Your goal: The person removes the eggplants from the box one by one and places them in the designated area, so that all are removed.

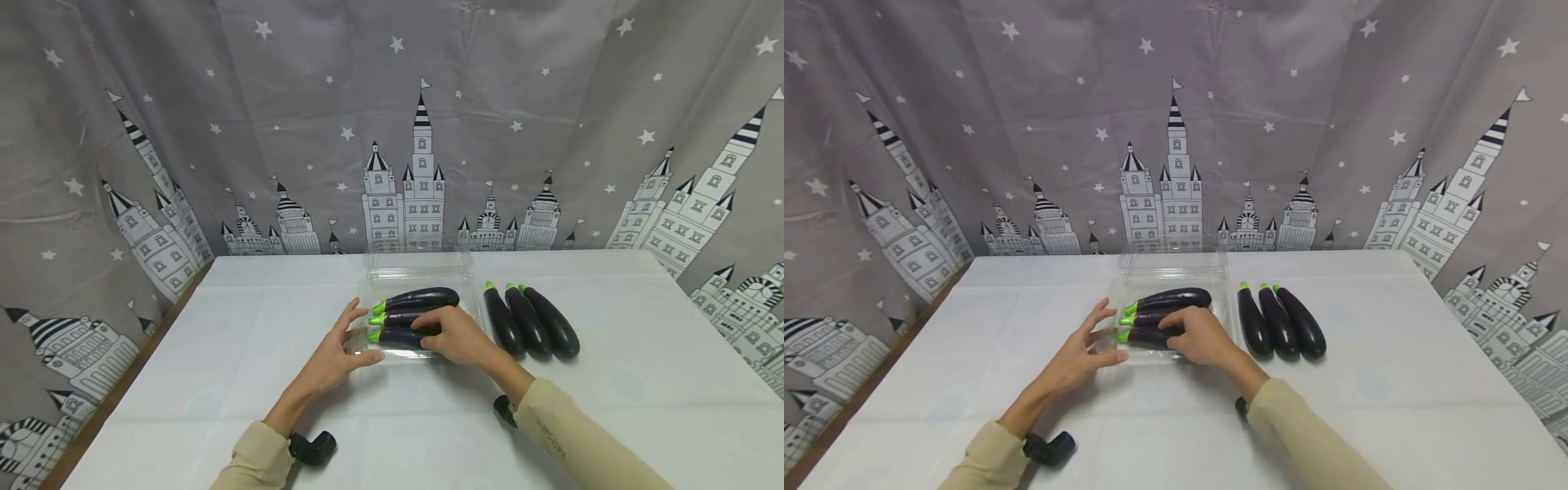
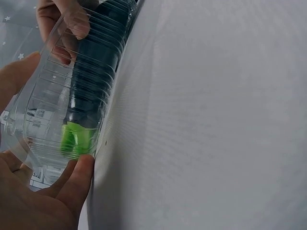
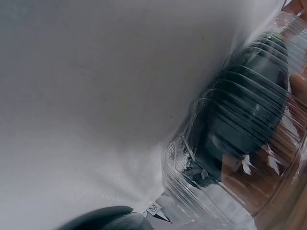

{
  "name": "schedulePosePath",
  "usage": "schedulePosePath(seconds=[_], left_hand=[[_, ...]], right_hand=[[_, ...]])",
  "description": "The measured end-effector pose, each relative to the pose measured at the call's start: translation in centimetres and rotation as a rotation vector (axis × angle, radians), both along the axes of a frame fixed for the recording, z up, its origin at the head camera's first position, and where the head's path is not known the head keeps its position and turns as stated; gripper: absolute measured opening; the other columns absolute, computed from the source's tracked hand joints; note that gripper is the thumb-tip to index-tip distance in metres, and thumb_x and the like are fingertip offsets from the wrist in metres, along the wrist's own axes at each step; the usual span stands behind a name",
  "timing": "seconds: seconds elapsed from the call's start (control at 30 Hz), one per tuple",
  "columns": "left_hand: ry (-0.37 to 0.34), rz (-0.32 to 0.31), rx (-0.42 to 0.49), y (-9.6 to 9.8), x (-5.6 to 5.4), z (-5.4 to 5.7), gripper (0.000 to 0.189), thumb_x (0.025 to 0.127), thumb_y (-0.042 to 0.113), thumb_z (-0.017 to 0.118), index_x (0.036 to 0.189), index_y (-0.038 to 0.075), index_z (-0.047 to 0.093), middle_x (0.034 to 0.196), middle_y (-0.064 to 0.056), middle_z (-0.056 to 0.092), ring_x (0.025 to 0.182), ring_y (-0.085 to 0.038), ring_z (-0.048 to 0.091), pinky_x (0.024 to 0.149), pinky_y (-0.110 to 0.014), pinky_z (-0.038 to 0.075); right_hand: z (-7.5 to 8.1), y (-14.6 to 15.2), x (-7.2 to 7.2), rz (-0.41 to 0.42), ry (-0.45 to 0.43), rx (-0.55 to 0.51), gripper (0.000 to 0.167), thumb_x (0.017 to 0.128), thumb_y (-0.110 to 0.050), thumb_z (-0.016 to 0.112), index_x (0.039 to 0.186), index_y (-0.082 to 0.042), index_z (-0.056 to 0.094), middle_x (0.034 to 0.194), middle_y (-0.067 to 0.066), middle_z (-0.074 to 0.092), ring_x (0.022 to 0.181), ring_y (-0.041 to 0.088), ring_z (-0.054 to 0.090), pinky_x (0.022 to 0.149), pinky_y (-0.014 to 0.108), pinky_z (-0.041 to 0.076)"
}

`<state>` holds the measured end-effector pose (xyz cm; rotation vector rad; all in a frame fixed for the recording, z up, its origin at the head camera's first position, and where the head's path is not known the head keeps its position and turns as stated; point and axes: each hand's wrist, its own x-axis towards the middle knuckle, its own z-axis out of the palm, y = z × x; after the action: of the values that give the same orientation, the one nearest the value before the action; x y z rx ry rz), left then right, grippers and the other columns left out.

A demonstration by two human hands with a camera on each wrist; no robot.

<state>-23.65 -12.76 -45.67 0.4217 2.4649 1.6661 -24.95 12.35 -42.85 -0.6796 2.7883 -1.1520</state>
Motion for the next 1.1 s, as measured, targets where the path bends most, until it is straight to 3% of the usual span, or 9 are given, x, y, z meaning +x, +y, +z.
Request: schedulePosePath(seconds=[0.43,0.73,0.93,1.1], left_hand=[[0.006,-0.007,-0.004,-0.14,0.03,0.01,0.099,0.083,0.021,0.079,0.159,0.016,0.014,0.160,-0.009,0.024,0.139,-0.044,0.032,0.105,-0.055,0.038],[0.005,-0.006,-0.003,-0.11,-0.09,-0.12,0.087,0.084,0.017,0.079,0.154,0.012,0.028,0.164,-0.005,0.010,0.139,-0.043,0.032,0.103,-0.053,0.040],[0.006,-0.008,0.007,-0.10,-0.12,-0.17,0.090,0.083,0.017,0.079,0.155,0.013,0.025,0.164,-0.007,0.013,0.140,-0.043,0.032,0.103,-0.053,0.041],[0.012,-0.009,-0.001,-0.10,-0.10,-0.24,0.084,0.083,0.019,0.080,0.152,0.012,0.032,0.165,-0.002,0.009,0.141,-0.043,0.030,0.104,-0.053,0.040]], right_hand=[[-0.04,-0.33,0.09,-0.029,-0.013,0.017,0.026,0.080,-0.002,0.077,0.104,-0.012,0.077,0.110,0.004,0.071,0.108,0.024,0.062,0.093,0.046,0.048],[-0.27,-0.43,0.54,-0.050,-0.015,-0.012,0.029,0.082,-0.002,0.074,0.109,-0.012,0.076,0.118,0.005,0.069,0.111,0.024,0.060,0.097,0.046,0.046],[-0.46,-0.20,0.81,-0.059,0.040,-0.047,0.031,0.084,-0.003,0.074,0.113,-0.012,0.075,0.120,0.005,0.068,0.117,0.025,0.058,0.101,0.046,0.043],[-0.54,0.16,0.92,-0.042,0.103,-0.136,0.028,0.085,-0.004,0.074,0.111,-0.012,0.074,0.118,0.003,0.068,0.119,0.026,0.058,0.103,0.047,0.041]])
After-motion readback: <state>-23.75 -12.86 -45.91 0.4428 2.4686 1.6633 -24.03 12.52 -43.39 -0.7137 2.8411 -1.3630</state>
